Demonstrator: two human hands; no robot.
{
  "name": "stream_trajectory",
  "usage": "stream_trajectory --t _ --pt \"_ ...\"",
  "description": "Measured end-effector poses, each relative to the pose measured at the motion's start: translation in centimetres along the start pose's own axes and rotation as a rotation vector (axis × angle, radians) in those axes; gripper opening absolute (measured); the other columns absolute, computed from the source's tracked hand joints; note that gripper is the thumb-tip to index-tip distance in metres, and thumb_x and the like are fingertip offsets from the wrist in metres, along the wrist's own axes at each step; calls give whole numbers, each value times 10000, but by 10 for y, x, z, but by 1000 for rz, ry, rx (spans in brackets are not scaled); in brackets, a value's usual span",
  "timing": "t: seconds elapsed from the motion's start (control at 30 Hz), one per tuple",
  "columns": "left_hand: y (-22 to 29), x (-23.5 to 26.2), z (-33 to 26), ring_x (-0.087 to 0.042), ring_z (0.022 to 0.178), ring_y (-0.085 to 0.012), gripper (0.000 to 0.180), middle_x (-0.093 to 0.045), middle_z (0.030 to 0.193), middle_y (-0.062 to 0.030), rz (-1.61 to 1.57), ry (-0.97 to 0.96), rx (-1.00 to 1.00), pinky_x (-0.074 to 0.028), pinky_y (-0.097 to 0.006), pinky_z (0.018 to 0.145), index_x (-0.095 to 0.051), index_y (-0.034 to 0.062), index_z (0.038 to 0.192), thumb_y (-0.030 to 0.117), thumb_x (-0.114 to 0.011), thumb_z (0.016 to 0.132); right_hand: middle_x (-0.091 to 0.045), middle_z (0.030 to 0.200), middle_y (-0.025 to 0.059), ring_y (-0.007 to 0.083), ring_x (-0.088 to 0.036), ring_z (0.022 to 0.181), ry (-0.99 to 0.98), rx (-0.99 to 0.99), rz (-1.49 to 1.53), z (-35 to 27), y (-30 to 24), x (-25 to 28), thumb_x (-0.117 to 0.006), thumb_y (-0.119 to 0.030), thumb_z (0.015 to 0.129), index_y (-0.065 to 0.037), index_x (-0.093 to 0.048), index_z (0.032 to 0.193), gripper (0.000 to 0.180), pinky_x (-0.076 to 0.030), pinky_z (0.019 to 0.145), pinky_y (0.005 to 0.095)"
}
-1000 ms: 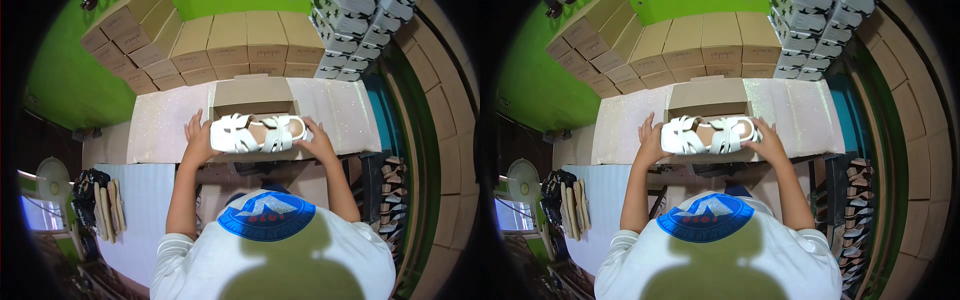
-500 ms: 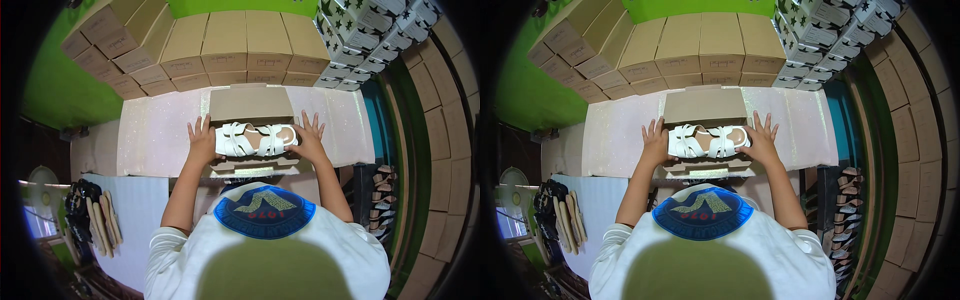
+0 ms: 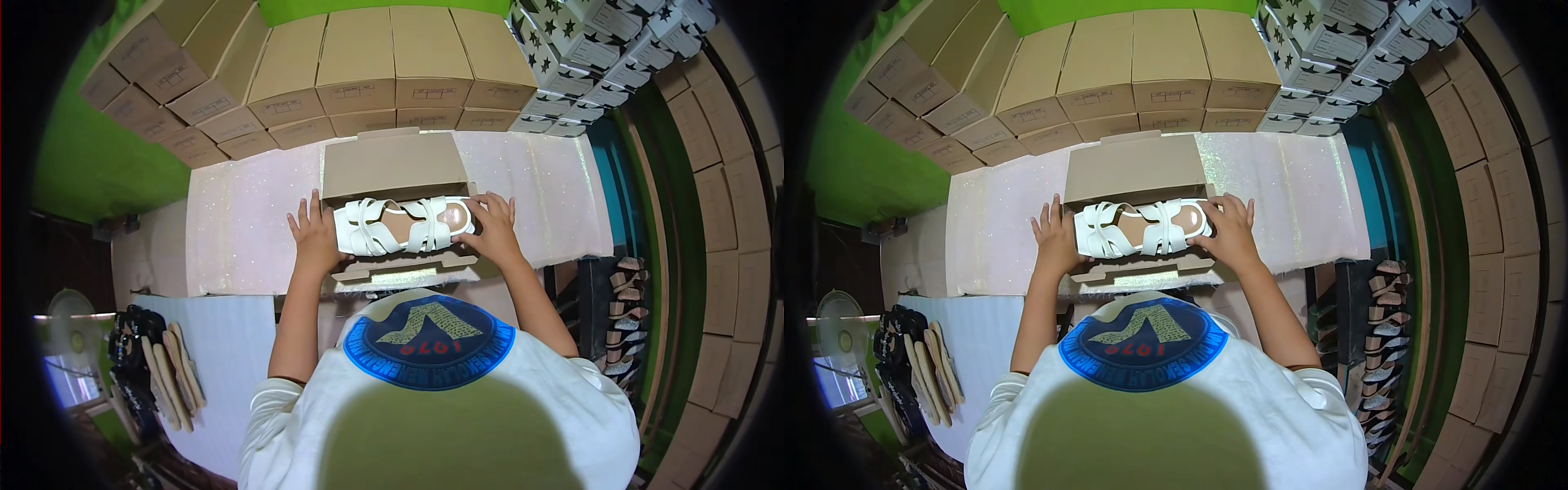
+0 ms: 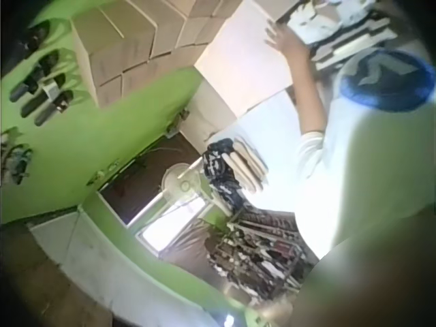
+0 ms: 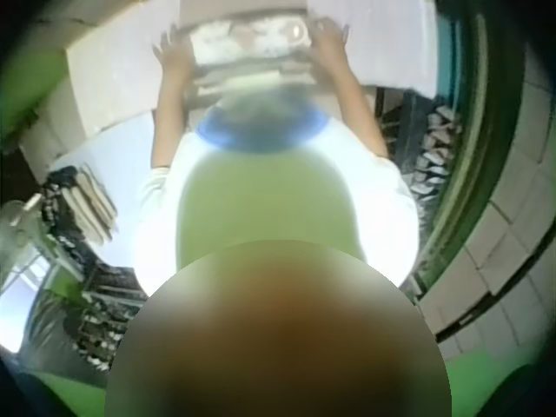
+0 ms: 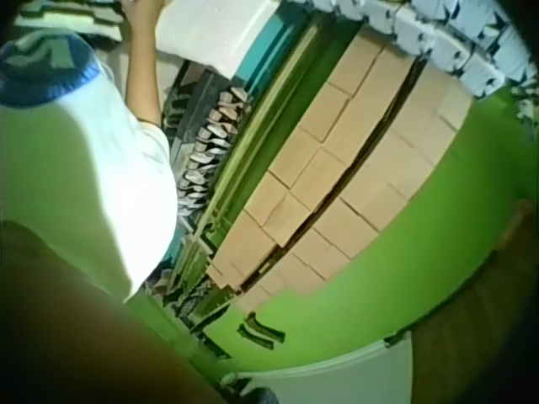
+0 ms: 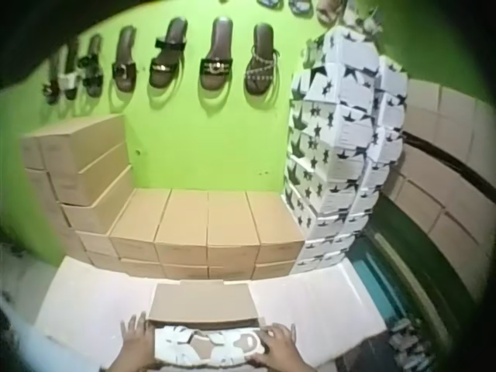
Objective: Packaging sandals into boxes and stacking the finished boxes on a shelf.
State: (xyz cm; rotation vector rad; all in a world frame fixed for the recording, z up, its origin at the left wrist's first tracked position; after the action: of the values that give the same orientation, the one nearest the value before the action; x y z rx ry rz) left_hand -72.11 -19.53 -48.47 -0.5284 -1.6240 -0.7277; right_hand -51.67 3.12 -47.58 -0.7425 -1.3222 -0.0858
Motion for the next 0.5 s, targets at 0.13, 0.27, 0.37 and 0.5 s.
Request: stream_trajectory --t 0.13,0.27,0.37,0.5 --pt "-10 -10 0 -180 1296 -403 996 -151 1433 -179 -76 21 4 -137 -603 1018 -439 43 1192 317 -867 336 -508 1182 52 336 -340 1230 68 19 53 -3 3 -8 -809 -324 491 -154 -571 1132 705 -116 1015 600" --pt "-9 -10 -3 -178 1296 -402 983 -163 1429 -181 -95 10 -7 -128 -610 1016 -456 44 1167 335 -869 324 -528 1170 47 321 -328 1246 38 -11 174 -1 10 -13 -817 -277 486 -150 -573 1142 712 -88 1016 606" --pt "-8 -8 -3 -172 1299 -401 985 -162 1428 -182 -80 -1 -18 -120 -612 1016 -468 43 1157 352 -870 313 -527 1191 45 316 -312 1262 32 0 204 2 15 -17 -816 -265 491 -152 -570 1151 714 -56 1018 611" --pt "-7 -6 -4 -157 1304 -401 1008 -150 1432 -182 -35 -42 -26 -116 -611 1017 -469 35 1166 375 -868 304 -514 1223 43 310 -289 1277 -16 -3 219 5 15 -19 -809 -284 512 -106 -563 1159 714 27 1025 601"
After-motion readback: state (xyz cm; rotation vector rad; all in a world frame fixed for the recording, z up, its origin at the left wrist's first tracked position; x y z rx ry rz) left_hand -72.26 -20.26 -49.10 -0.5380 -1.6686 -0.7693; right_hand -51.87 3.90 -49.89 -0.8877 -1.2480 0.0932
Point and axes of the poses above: each hand's wrist, its own z-axis towards the middle knuckle, its own x-axis out of the back of the hand, y = z × x, the point moved 4 cm from there along z, towards the middle knuckle
